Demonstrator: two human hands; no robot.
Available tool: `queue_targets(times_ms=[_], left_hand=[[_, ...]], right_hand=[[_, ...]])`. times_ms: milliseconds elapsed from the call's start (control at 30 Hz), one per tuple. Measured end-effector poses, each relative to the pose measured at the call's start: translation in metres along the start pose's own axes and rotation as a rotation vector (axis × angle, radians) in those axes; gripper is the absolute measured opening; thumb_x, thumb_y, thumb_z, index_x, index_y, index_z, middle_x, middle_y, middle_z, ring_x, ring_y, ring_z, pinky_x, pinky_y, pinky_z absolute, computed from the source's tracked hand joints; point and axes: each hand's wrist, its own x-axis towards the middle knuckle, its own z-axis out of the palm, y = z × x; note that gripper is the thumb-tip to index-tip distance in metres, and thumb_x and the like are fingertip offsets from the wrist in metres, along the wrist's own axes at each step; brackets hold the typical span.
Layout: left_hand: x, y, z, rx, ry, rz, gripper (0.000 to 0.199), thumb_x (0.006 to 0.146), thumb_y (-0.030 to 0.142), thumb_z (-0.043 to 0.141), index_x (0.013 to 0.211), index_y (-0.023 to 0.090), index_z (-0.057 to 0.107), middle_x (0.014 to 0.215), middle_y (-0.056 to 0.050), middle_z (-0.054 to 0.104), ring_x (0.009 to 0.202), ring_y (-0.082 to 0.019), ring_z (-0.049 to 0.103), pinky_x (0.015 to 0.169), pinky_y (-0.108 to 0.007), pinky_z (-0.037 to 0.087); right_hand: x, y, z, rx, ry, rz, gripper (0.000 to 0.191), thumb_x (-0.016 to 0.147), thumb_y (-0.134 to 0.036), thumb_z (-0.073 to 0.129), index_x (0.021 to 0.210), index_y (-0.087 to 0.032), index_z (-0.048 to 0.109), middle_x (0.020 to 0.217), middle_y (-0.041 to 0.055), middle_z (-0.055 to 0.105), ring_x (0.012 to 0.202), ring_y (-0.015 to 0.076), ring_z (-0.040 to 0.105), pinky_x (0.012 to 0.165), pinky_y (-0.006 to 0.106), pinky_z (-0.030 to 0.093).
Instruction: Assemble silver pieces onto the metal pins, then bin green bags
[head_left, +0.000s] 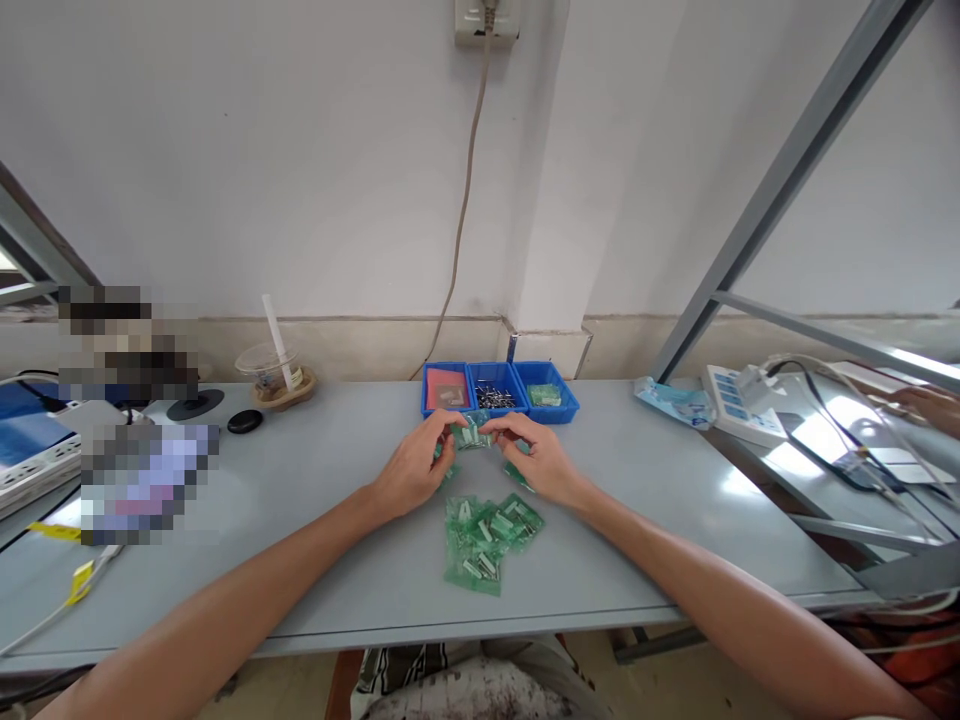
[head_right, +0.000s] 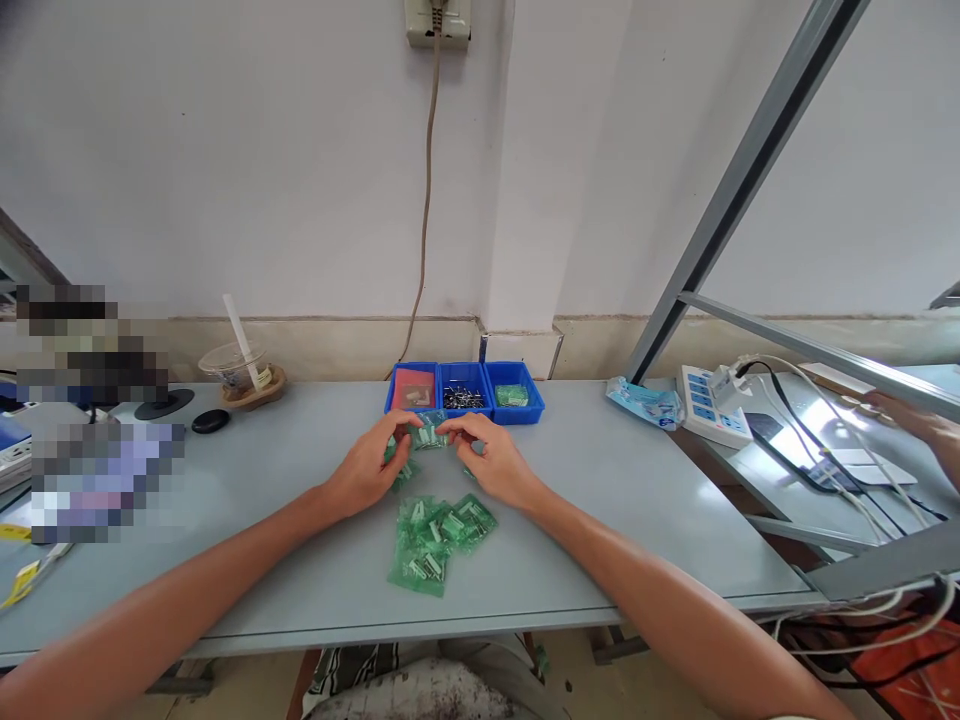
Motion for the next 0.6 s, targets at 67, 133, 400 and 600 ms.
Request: queue_targets(times_ms=[67, 133, 400, 600], left_hand=[[0.0018, 0.0016, -0.0016, 0.025, -0.033, 0.043, 0.037, 0.102, 0.012, 0.045, 0.136, 0.025, 0.053, 0.119, -0.007, 0.064, 0.096, -0.018, 0.062, 0.087, -0.032, 0.053], [0.0035, 0.002, -0.0017, 0.033, -0.025, 0.064, 0.039, 0.101, 0.014, 0.05, 0.138, 0.025, 0.054, 0.124, -0.008, 0.063, 0.101, -0.02, 0.062, 0.089, -0.034, 0.053], [0.0044, -0.0001, -0.0019, 0.107, -0.026, 0.037, 0.021, 0.109, 0.036, 0.053, 0.109, 0.022, 0.069, 0.099, -0.003, 0.073, 0.093, -0.021, 0.062, 0.088, -0.036, 0.049], [0.0044, 0.0014, -0.0019, 0.12, -0.012, 0.129, 0.026, 0.108, 0.038, 0.055, 0.096, 0.021, 0.072, 0.1, -0.006, 0.072, 0.095, -0.02, 0.065, 0.09, -0.037, 0.052]], right_hand=[[-0.0002, 0.0032, 0.0002, -0.016, 0.015, 0.006, 0.025, 0.097, -0.024, 0.06, 0.119, -0.028, 0.072, 0.102, 0.0039, 0.07, 0.089, 0.0208, 0.062, 0.083, 0.035, 0.051], [0.0003, 0.0045, -0.0001, -0.029, 0.024, 0.02, 0.023, 0.095, -0.026, 0.066, 0.117, -0.029, 0.071, 0.105, 0.0038, 0.069, 0.086, 0.0199, 0.061, 0.082, 0.035, 0.051], [0.0019, 0.0055, 0.0012, 0.004, 0.028, 0.123, 0.018, 0.103, -0.04, 0.058, 0.103, -0.024, 0.065, 0.094, 0.0032, 0.065, 0.083, 0.0193, 0.059, 0.072, 0.032, 0.048], [0.0022, 0.0113, 0.0041, 0.192, 0.053, 0.18, 0.021, 0.099, -0.043, 0.062, 0.108, -0.025, 0.058, 0.078, -0.0033, 0.055, 0.069, 0.0153, 0.052, 0.065, 0.029, 0.047]])
